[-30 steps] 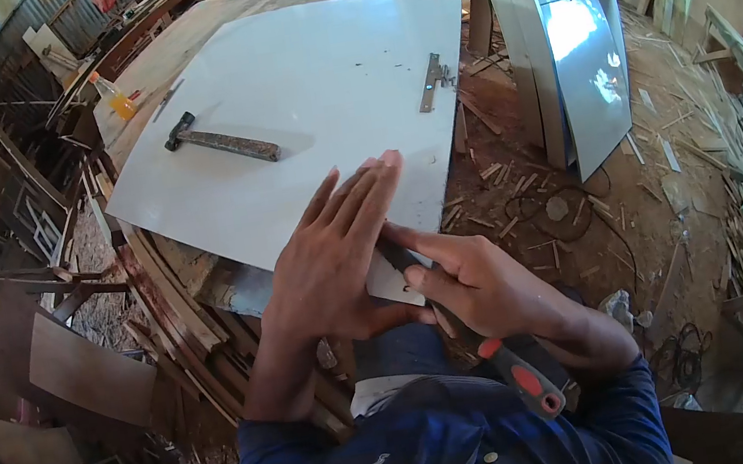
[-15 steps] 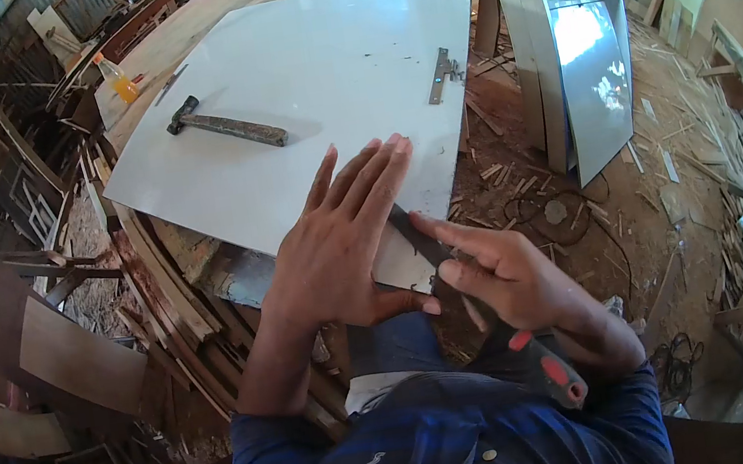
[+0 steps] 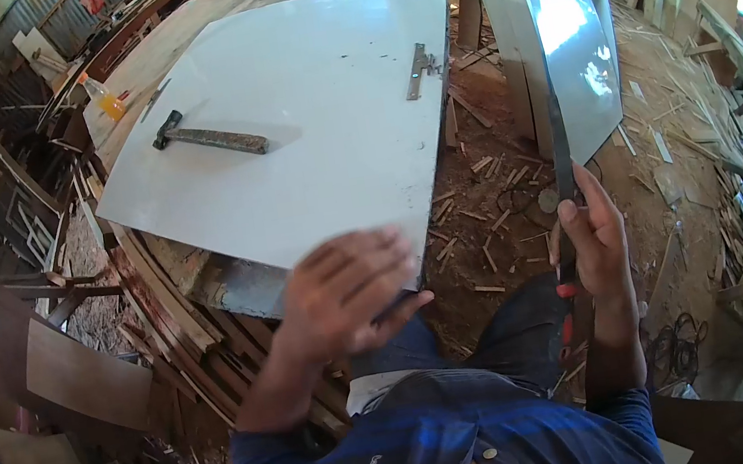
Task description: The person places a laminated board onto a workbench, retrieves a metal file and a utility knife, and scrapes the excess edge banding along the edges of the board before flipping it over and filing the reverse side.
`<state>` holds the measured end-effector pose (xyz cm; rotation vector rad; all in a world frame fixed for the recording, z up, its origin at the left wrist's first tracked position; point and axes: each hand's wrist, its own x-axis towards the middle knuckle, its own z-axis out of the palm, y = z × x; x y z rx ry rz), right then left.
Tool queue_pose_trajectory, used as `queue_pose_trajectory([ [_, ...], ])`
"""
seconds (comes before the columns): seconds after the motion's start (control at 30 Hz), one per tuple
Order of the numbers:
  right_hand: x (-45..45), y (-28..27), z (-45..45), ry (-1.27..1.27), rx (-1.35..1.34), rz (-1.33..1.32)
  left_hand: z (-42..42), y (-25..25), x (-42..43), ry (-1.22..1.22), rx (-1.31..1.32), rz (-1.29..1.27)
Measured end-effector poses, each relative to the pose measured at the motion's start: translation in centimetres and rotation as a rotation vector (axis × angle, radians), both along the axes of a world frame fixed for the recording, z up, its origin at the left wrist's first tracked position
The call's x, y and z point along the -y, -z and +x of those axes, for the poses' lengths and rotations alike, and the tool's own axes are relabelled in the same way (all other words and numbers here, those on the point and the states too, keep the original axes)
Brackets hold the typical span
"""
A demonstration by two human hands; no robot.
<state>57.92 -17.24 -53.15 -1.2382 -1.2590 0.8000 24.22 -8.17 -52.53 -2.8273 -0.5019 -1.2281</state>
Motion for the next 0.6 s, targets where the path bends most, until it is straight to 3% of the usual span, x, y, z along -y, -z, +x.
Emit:
queue_pose_trajectory([
  [0.2,-0.3,0.6,-2.2,-0.039,0.063,-0.013,2.6,1.3,3.2,-0.105,0.253,-0.023],
  [0.3,-0.5,0.7,-3.3,-0.086,0.080,-0.004,2.5,1.3,3.0,-0.066,0.261,-0.051],
  [0.5,-0.4,-0.9,-3.4,-0.141,0.412,0.074,3.0,1.9,3.8,-0.203,0.344,-0.016],
  [0.6,0.2,-2.6,-3.7,-0.181,0.429,-0.037,3.1,1.9,4.0,-0.162,0.279,-0.038],
])
